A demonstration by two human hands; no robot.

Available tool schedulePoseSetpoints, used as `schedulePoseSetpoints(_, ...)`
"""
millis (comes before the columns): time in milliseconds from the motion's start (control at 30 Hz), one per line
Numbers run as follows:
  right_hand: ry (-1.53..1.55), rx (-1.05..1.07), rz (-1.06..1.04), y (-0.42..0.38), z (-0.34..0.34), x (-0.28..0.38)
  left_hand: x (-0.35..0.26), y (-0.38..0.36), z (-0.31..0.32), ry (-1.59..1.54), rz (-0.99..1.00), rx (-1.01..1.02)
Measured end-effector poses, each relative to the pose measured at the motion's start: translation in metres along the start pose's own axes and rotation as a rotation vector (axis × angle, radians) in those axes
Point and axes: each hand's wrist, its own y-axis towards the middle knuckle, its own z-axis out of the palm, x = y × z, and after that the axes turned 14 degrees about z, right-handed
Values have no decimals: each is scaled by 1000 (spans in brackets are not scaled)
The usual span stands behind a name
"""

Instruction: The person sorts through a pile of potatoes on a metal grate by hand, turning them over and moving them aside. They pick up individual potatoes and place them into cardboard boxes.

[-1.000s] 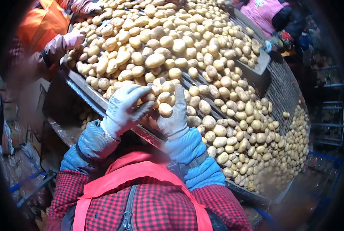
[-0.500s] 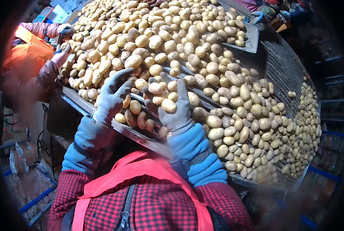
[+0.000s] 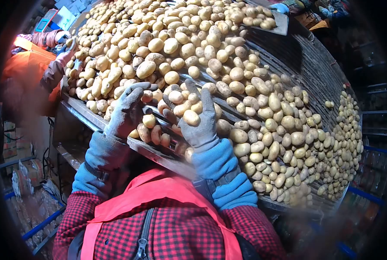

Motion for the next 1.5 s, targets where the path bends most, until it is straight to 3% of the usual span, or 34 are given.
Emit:
schedulePoseSetpoints(67,348,224,44,4,-4,-5,-1,1,10,151,-4,25)
schedulePoseSetpoints(100,757,476,115,5,-7,-7,-3,-5,18,307,18,61)
schedulePoseSetpoints(133,937,559,173,2,-7,-3,2,-5,30,390,49,78)
schedulePoseSetpoints(167,1117,636,240,-2,-4,6,-1,-4,39,742,324,214)
schedulePoseSetpoints(200,1064,549,290,-8,1,17,-9,-4,46,1089,606,349)
schedulePoseSetpoints(233,1010,464,336,-14,6,28,-22,-4,53,1295,632,437)
schedulePoseSetpoints(333,872,436,220,-20,10,29,-16,7,53,1514,642,458)
schedulePoseSetpoints(400,751,241,218,-11,13,19,-10,18,43,1468,635,335)
schedulePoseSetpoints(500,1076,296,272,-9,10,29,-16,21,40,1413,682,175)
schedulePoseSetpoints(567,1210,379,374,-16,2,48,-17,11,48,1357,803,264)
schedulePoseSetpoints(600,780,355,108,-15,3,43,-18,2,55,1327,862,309)
schedulePoseSetpoints(633,162,150,-171,-15,3,37,-23,-13,71,1292,647,402)
schedulePoseSetpoints(667,-208,-101,-378,-16,8,40,-16,-13,76,1321,783,516)
schedulePoseSetpoints(700,356,8,49,-17,7,50,-12,-16,82,1349,679,577)
schedulePoseSetpoints(733,600,79,244,-19,10,59,-9,-18,86,1373,573,637)
schedulePoseSetpoints(767,857,100,446,-21,12,68,1,-11,81,1383,650,640)
schedulePoseSetpoints(867,737,68,342,-21,15,70,-7,-7,85,1263,445,691)
schedulePoseSetpoints(900,716,82,336,-19,13,66,-5,-5,84,1231,504,680)
schedulePoseSetpoints(1000,746,111,367,-13,8,62,-10,1,82,1209,380,749)
schedulePoseSetpoints(1033,748,110,318,-9,6,60,-10,1,80,1186,440,728)
schedulePoseSetpoints(1100,843,146,265,-2,2,51,-6,-3,71,1139,551,691)
schedulePoseSetpoints(1200,1121,270,238,12,-9,37,-10,-14,64,1248,567,728)
schedulePoseSetpoints(1333,1220,336,187,21,-25,43,-4,-25,41,1206,353,755)
schedulePoseSetpoints(1367,1194,345,172,20,-27,48,-1,-29,37,1169,363,635)
schedulePoseSetpoints(1400,1185,354,214,18,-29,48,1,-31,35,1230,616,515)
schedulePoseSetpoints(1467,1162,372,305,10,-27,50,-5,-34,43,1154,640,314)
schedulePoseSetpoints(1500,1075,317,315,6,-16,48,-5,-33,44,1177,753,273)
